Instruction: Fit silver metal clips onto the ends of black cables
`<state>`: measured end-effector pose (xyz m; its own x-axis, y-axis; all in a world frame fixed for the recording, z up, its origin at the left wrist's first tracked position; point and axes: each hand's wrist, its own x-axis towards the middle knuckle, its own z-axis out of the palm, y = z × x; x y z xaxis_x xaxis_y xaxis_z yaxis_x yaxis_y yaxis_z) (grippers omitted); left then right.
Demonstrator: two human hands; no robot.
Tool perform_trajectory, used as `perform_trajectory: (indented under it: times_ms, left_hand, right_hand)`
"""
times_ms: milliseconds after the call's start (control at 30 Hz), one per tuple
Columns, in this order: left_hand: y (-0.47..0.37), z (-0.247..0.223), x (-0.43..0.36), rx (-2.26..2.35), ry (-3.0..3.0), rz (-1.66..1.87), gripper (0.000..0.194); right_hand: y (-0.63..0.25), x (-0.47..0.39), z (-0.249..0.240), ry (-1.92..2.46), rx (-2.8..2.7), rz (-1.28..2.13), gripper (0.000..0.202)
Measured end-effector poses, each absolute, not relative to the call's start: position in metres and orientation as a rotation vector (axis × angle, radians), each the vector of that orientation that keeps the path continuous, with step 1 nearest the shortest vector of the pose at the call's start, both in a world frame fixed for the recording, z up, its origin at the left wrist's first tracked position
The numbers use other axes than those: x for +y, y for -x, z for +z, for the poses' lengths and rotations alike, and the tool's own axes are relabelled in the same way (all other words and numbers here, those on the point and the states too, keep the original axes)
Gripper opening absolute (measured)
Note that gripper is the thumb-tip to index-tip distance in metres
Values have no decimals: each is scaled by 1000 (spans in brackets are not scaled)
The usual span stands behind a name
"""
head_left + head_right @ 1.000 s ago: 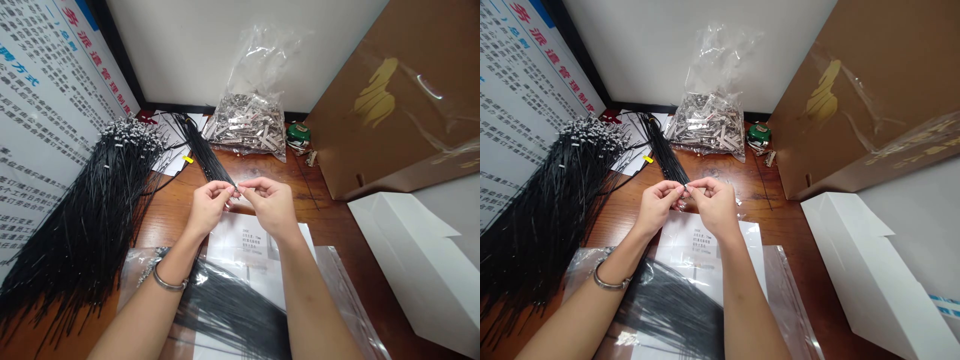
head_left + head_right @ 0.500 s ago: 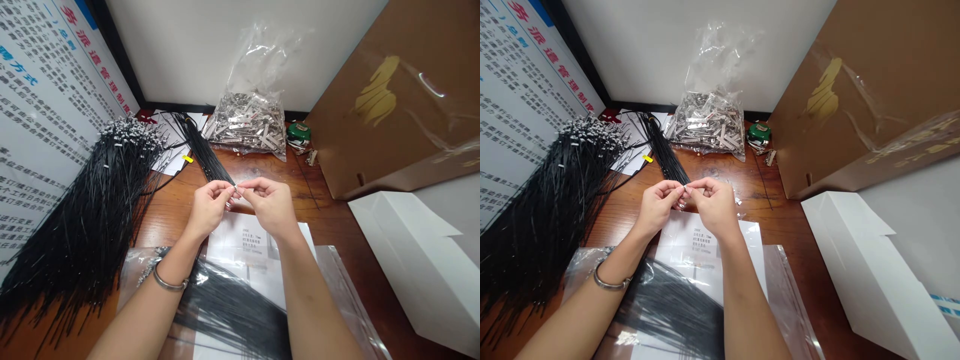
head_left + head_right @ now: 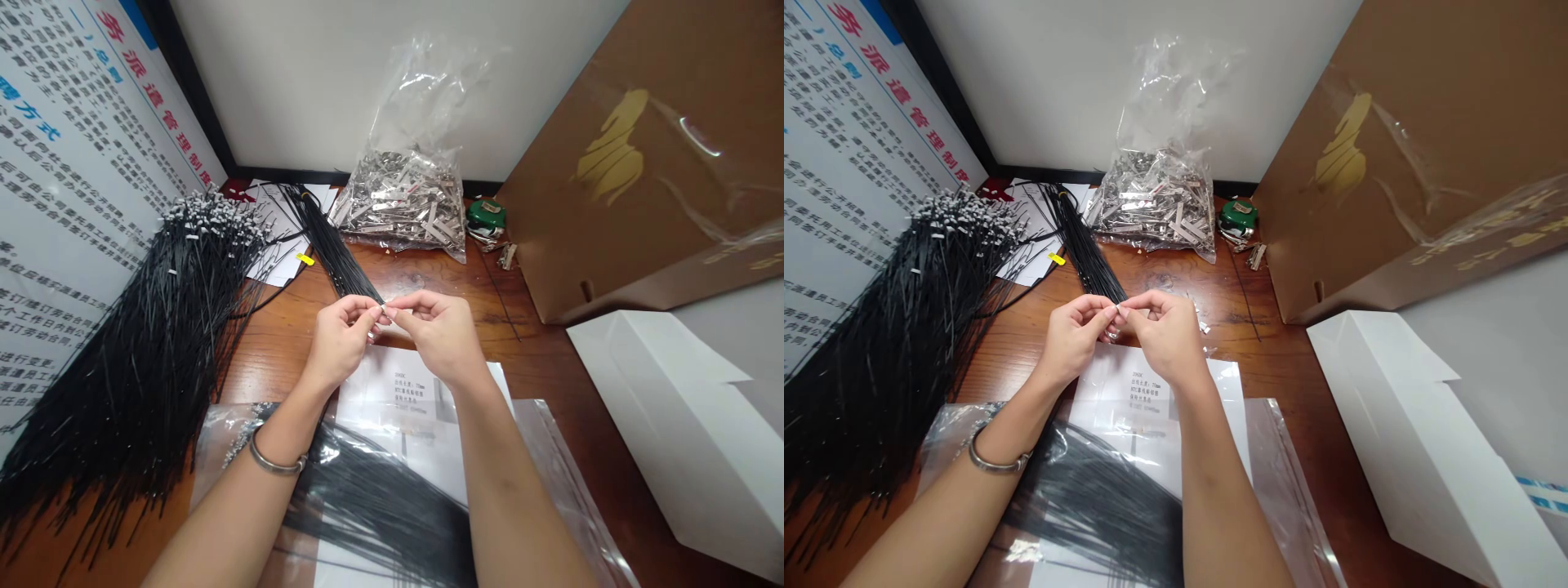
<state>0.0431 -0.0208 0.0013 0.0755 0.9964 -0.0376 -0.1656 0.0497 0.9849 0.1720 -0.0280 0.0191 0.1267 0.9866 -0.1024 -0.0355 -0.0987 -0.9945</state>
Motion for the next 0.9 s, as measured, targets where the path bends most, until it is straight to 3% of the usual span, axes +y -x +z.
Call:
perform_trajectory:
  times_ms: [267, 567, 900]
  left_hand:
    - [-43, -1, -21, 1077, -1122, 1195, 15]
    - [-42, 2, -20, 1054, -980, 1272, 20]
    - [-42, 6, -21, 1009, -956, 1260, 19]
  right_hand:
    - [-171, -28, 15, 1329, -1041, 1202, 5]
    - [-165, -31, 11, 1385, -1335, 716, 10]
    - [-167, -32, 7, 1276, -1465, 589, 11]
